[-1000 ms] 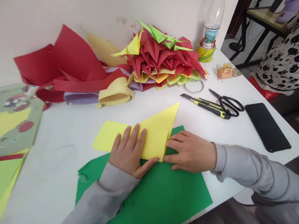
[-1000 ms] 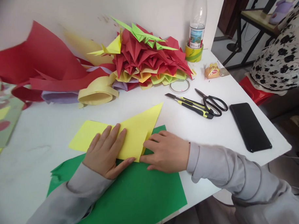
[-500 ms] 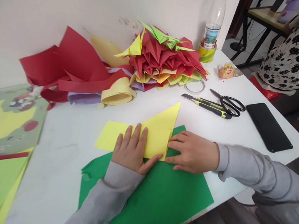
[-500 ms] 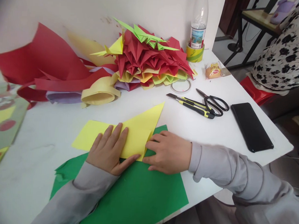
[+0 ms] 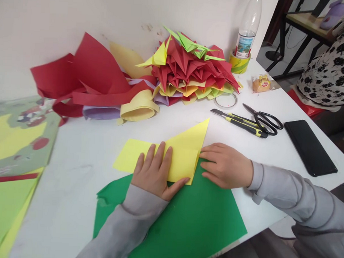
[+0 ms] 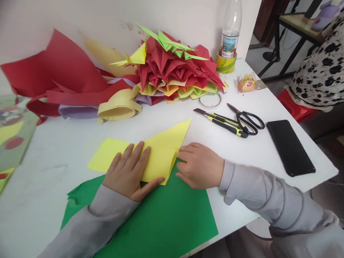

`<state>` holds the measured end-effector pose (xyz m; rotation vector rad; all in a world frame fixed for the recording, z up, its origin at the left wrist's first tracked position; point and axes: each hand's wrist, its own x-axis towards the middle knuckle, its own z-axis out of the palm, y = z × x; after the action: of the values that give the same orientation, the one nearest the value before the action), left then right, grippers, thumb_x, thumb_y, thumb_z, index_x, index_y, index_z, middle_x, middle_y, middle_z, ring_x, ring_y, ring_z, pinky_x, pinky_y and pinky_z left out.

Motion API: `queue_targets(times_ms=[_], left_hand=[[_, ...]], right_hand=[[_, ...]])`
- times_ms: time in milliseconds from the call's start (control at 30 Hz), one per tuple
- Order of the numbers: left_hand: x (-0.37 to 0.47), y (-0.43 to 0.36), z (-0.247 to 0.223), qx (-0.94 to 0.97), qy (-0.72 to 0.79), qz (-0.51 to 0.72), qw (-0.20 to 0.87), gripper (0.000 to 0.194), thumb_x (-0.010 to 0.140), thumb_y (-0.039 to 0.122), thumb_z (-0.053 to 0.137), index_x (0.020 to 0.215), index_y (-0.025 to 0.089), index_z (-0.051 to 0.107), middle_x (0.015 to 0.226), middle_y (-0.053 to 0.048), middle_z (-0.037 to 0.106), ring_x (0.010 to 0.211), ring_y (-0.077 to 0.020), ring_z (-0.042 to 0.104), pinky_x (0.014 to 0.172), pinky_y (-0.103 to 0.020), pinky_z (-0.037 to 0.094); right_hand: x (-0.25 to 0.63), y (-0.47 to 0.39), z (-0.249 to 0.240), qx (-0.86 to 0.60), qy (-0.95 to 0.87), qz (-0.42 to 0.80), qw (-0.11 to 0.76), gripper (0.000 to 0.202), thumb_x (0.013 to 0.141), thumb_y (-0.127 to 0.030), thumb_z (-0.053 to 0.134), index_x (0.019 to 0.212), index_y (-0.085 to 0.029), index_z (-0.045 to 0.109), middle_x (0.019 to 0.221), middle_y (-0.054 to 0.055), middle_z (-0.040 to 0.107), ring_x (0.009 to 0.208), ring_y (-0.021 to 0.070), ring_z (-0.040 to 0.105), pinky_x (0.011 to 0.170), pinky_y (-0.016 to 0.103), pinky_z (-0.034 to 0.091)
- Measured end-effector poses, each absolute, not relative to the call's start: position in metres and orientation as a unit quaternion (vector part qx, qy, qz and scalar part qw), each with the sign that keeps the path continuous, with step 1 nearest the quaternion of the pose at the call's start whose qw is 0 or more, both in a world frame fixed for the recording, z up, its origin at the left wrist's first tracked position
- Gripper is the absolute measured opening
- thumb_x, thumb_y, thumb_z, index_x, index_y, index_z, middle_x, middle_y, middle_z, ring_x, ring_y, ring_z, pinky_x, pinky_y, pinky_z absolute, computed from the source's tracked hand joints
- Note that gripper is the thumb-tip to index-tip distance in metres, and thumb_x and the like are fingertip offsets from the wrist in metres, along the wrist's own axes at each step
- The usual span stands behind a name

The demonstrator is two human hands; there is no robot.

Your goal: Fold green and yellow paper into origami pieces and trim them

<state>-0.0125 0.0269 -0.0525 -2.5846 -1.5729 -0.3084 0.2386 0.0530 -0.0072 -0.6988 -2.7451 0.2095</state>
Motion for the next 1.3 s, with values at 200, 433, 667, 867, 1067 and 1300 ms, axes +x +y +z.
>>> queue_targets(times_ms=[200, 433, 667, 867, 1067, 1300], left_hand=[[-0.01, 0.027, -0.05, -0.848, -0.52, -0.095, 0.044, 0.089, 0.08, 0.068, 0.036, 0.144, 0.007, 0.028, 0.146, -0.027, 0.035, 0.136, -0.0443, 0.026, 0.104, -0.061, 0.022], [-0.001, 0.023, -0.042, -0.863, -0.492, -0.097, 0.066, 0.078, 0.084, 0.062, 0.034, 0.14, 0.008, 0.038, 0.146, -0.023, 0.038, 0.135, -0.0422, 0.03, 0.106, -0.06, 0.02], [-0.003, 0.03, -0.044, -0.889, -0.449, -0.067, 0.054, 0.076, 0.086, 0.06, 0.033, 0.143, 0.01, 0.034, 0.146, -0.019, 0.04, 0.134, -0.0406, 0.033, 0.106, -0.059, 0.018], [-0.008, 0.036, -0.047, -0.908, -0.409, -0.059, 0.062, 0.079, 0.085, 0.058, 0.038, 0.148, 0.013, 0.023, 0.149, -0.018, 0.036, 0.134, -0.0413, 0.033, 0.104, -0.058, 0.019], [-0.009, 0.04, -0.047, -0.915, -0.394, -0.054, 0.06, 0.082, 0.084, 0.061, 0.037, 0.149, 0.016, 0.016, 0.149, -0.015, 0.037, 0.135, -0.0392, 0.031, 0.105, -0.055, 0.017], [-0.007, 0.042, -0.047, -0.919, -0.384, -0.073, 0.057, 0.081, 0.085, 0.06, 0.039, 0.149, 0.015, 0.018, 0.148, -0.015, 0.039, 0.134, -0.0392, 0.033, 0.105, -0.055, 0.019]], right_hand=[[0.241, 0.058, -0.016, -0.329, -0.934, 0.035, 0.133, 0.041, 0.09, -0.028, 0.051, 0.124, -0.004, 0.053, 0.134, 0.02, 0.052, 0.125, 0.0305, 0.045, 0.1, 0.047, 0.039], [0.243, 0.065, -0.011, -0.312, -0.944, 0.067, 0.082, 0.052, 0.092, -0.032, 0.051, 0.138, -0.012, 0.04, 0.136, 0.017, 0.05, 0.127, 0.0289, 0.044, 0.1, 0.049, 0.038], [0.244, 0.066, -0.011, -0.306, -0.946, 0.067, 0.081, 0.041, 0.091, -0.033, 0.052, 0.125, -0.011, 0.055, 0.136, 0.016, 0.051, 0.128, 0.0301, 0.043, 0.101, 0.05, 0.038], [0.243, 0.065, -0.009, -0.316, -0.942, 0.075, 0.084, 0.049, 0.09, -0.032, 0.053, 0.134, -0.01, 0.046, 0.137, 0.017, 0.051, 0.128, 0.0295, 0.045, 0.101, 0.048, 0.038], [0.243, 0.065, -0.007, -0.329, -0.937, 0.089, 0.079, 0.056, 0.089, -0.031, 0.054, 0.138, -0.008, 0.04, 0.137, 0.016, 0.05, 0.129, 0.0294, 0.044, 0.103, 0.049, 0.036], [0.243, 0.065, -0.01, -0.321, -0.939, 0.084, 0.089, 0.052, 0.089, -0.032, 0.054, 0.136, -0.011, 0.043, 0.137, 0.015, 0.051, 0.128, 0.0298, 0.044, 0.102, 0.049, 0.036]])
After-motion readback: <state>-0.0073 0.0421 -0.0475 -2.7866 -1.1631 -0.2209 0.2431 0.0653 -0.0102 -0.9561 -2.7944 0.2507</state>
